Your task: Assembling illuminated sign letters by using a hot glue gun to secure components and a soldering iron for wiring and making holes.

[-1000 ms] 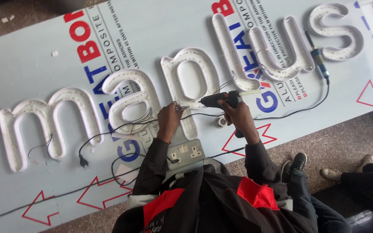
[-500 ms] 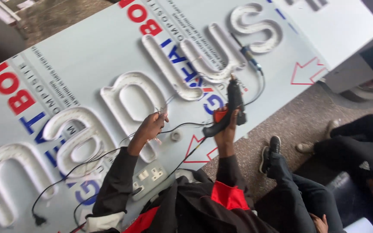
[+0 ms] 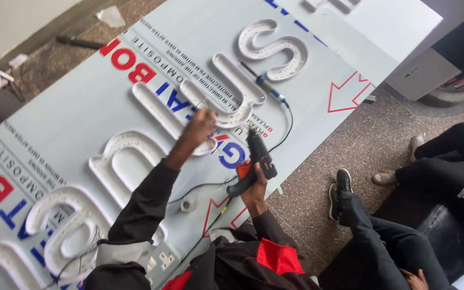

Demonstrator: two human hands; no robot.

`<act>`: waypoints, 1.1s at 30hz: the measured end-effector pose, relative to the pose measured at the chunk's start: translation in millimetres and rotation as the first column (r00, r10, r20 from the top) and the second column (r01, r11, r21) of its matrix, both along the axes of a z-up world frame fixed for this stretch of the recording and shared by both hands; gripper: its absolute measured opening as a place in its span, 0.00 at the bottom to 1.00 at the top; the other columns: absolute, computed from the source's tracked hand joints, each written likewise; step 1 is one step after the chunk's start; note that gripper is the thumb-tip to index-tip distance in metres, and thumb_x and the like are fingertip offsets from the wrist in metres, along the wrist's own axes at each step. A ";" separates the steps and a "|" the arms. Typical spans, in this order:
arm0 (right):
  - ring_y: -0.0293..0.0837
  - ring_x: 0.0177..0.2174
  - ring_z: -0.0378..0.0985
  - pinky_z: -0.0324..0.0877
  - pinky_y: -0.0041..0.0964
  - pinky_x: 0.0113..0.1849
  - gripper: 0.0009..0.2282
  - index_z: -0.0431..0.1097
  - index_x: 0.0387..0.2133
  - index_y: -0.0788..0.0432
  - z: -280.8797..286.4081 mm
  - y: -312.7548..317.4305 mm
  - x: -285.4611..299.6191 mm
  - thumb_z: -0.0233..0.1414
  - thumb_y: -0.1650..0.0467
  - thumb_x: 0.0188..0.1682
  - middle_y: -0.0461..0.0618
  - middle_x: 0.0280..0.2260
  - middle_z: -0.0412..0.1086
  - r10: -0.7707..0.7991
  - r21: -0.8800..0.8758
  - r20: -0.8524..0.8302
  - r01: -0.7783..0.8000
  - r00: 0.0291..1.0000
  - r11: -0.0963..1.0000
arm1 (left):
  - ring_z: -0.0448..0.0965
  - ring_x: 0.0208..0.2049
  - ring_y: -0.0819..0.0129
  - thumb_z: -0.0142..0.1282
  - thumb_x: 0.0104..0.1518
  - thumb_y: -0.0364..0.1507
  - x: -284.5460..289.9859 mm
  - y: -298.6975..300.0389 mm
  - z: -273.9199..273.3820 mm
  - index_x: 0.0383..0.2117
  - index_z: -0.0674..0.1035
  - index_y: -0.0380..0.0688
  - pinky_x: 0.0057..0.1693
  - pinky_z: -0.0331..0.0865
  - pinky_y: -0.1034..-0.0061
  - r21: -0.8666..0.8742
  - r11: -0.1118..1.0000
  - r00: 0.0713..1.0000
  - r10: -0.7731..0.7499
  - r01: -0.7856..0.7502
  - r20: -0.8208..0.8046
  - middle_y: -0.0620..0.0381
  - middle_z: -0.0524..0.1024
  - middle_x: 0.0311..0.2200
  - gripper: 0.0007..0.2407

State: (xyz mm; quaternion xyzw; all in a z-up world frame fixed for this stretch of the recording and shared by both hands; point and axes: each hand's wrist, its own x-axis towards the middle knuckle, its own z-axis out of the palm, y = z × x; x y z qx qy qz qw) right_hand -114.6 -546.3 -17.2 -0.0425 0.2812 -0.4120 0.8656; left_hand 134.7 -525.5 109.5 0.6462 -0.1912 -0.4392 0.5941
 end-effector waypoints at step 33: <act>0.56 0.56 0.84 0.73 0.53 0.64 0.20 0.76 0.59 0.65 21.2 -11.8 37.8 0.64 0.69 0.54 0.64 0.55 0.81 0.458 -0.244 -0.142 -0.479 0.878 0.843 | 0.85 0.56 0.45 0.59 0.73 0.43 -17.8 -17.2 157.9 0.58 0.80 0.45 0.59 0.79 0.47 0.461 0.886 0.471 -0.388 -0.044 0.792 0.45 0.83 0.49 0.17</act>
